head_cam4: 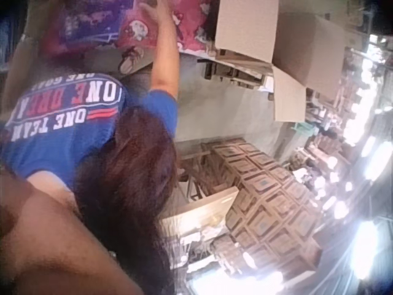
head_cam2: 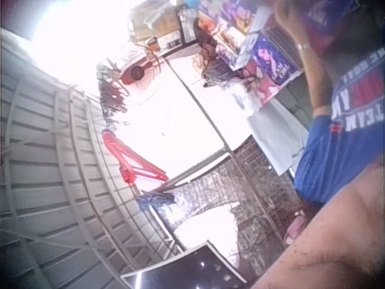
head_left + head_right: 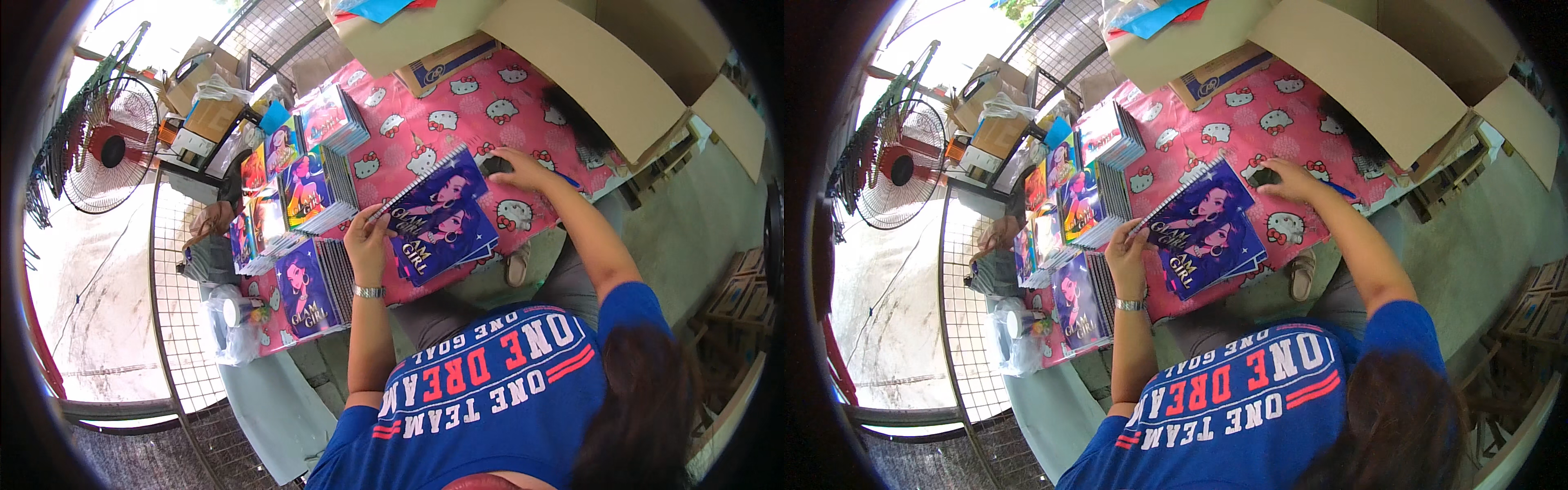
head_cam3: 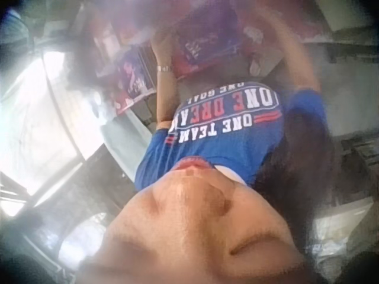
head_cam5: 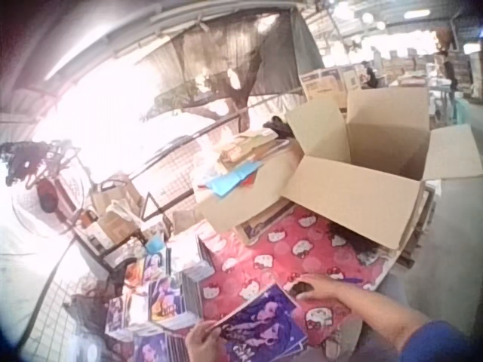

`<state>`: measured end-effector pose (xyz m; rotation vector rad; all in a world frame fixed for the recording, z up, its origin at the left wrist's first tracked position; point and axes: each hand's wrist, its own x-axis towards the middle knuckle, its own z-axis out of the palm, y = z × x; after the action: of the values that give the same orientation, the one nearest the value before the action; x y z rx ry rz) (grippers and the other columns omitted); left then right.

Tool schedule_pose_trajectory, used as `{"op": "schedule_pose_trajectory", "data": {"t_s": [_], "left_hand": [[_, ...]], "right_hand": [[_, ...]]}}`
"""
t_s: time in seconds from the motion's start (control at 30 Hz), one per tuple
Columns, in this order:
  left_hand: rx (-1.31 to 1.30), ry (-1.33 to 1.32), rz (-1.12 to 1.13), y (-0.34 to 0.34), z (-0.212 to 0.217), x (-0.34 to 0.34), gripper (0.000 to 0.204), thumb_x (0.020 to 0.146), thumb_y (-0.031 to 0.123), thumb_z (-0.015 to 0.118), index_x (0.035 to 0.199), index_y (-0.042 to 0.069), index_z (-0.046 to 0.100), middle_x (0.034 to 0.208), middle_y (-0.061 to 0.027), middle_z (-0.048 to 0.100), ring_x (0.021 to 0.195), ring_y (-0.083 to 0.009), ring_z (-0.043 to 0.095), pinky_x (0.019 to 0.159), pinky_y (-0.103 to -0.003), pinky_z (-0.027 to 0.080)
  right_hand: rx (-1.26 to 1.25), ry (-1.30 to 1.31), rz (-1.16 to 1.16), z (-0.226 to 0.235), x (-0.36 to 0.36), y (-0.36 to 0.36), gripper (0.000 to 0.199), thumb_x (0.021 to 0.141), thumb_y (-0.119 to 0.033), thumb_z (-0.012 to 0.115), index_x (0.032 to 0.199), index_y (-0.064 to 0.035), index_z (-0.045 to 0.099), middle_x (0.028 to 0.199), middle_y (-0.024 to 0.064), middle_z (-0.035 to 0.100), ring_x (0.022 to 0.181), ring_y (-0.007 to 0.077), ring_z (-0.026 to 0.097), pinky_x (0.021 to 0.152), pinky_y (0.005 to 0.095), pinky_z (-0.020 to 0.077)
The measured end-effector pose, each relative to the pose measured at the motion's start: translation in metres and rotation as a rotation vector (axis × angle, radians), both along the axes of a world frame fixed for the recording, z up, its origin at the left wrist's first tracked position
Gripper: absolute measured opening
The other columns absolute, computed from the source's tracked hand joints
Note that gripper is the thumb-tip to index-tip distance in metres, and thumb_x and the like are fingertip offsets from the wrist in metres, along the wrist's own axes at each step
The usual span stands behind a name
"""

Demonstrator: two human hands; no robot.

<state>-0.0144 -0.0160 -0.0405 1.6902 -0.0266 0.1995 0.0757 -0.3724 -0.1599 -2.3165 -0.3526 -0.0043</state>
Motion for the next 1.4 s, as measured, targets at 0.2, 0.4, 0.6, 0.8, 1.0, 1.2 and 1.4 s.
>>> {"op": "schedule_pose_trajectory", "data": {"t_s": [0.2,0.4,0.6,0.8,1.0,1.2,1.4], "left_hand": [[-0.099,-0.100,0.128,0.003,-0.023,-0.009,0.015,0.095,0.008,0.064,0.105,-0.002,0.065,0.087,-0.0025,0.062,0.067,-0.0078,0.059,0.051,-0.024,0.056],[-0.141,-0.109,0.116,-0.006,-0.017,-0.008,0.014,0.095,0.009,0.064,0.105,-0.001,0.064,0.082,-0.0017,0.062,0.063,-0.0058,0.057,0.051,-0.023,0.055],[-0.062,-0.021,0.087,-0.002,-0.020,-0.017,0.009,0.092,0.002,0.066,0.100,-0.001,0.065,0.079,0.0002,0.062,0.062,-0.0052,0.057,0.054,-0.022,0.053],[0.129,-0.154,0.087,0.007,-0.030,-0.024,0.009,0.092,-0.001,0.062,0.098,0.000,0.069,0.086,0.0003,0.068,0.076,-0.0046,0.059,0.066,-0.020,0.049],[0.318,-0.262,0.153,0.009,-0.043,-0.021,0.011,0.090,-0.003,0.063,0.099,-0.002,0.069,0.088,-0.0009,0.067,0.077,-0.0055,0.061,0.066,-0.020,0.049],[0.145,-0.224,0.157,0.001,-0.038,-0.024,0.010,0.089,-0.003,0.065,0.099,-0.003,0.070,0.086,-0.0013,0.066,0.076,-0.0068,0.061,0.067,-0.021,0.049],[0.306,-0.335,0.207,0.005,-0.043,-0.021,0.020,0.081,-0.009,0.065,0.098,-0.001,0.071,0.078,-0.0015,0.063,0.062,-0.0059,0.053,0.057,-0.021,0.041]], "right_hand": [[-0.569,-0.024,-0.492,-0.007,-0.114,-0.025,0.069,0.086,-0.034,0.069,0.143,-0.0062,0.043,0.143,0.0181,0.046,0.129,0.0391,0.046,0.109,0.0446,0.0367],[0.355,-0.193,-0.419,-0.006,-0.111,0.013,0.064,0.087,-0.022,0.067,0.143,-0.0055,0.043,0.129,0.0188,0.049,0.117,0.0351,0.052,0.103,0.0421,0.0404],[0.456,-0.220,0.228,0.113,-0.134,0.135,0.066,0.076,-0.029,0.076,0.133,-0.0037,0.054,0.119,0.0174,0.052,0.112,0.0324,0.054,0.097,0.0425,0.0447],[0.246,-0.443,0.262,0.126,-0.131,0.156,0.063,0.074,-0.027,0.076,0.128,-0.0019,0.057,0.117,0.0187,0.054,0.108,0.0355,0.055,0.095,0.0436,0.0458],[0.254,-0.441,0.267,0.124,-0.135,0.149,0.060,0.074,-0.026,0.076,0.126,-0.0014,0.058,0.114,0.0176,0.055,0.107,0.0357,0.056,0.091,0.0442,0.0472],[0.493,-0.095,0.202,0.133,-0.149,0.156,0.055,0.076,-0.019,0.074,0.125,-0.0002,0.058,0.112,0.0163,0.054,0.105,0.0329,0.056,0.090,0.0398,0.0480],[0.253,-0.435,0.215,0.124,-0.146,0.159,0.053,0.081,-0.018,0.071,0.128,0.0012,0.055,0.106,0.0171,0.056,0.100,0.0297,0.059,0.087,0.0382,0.0491]]}}
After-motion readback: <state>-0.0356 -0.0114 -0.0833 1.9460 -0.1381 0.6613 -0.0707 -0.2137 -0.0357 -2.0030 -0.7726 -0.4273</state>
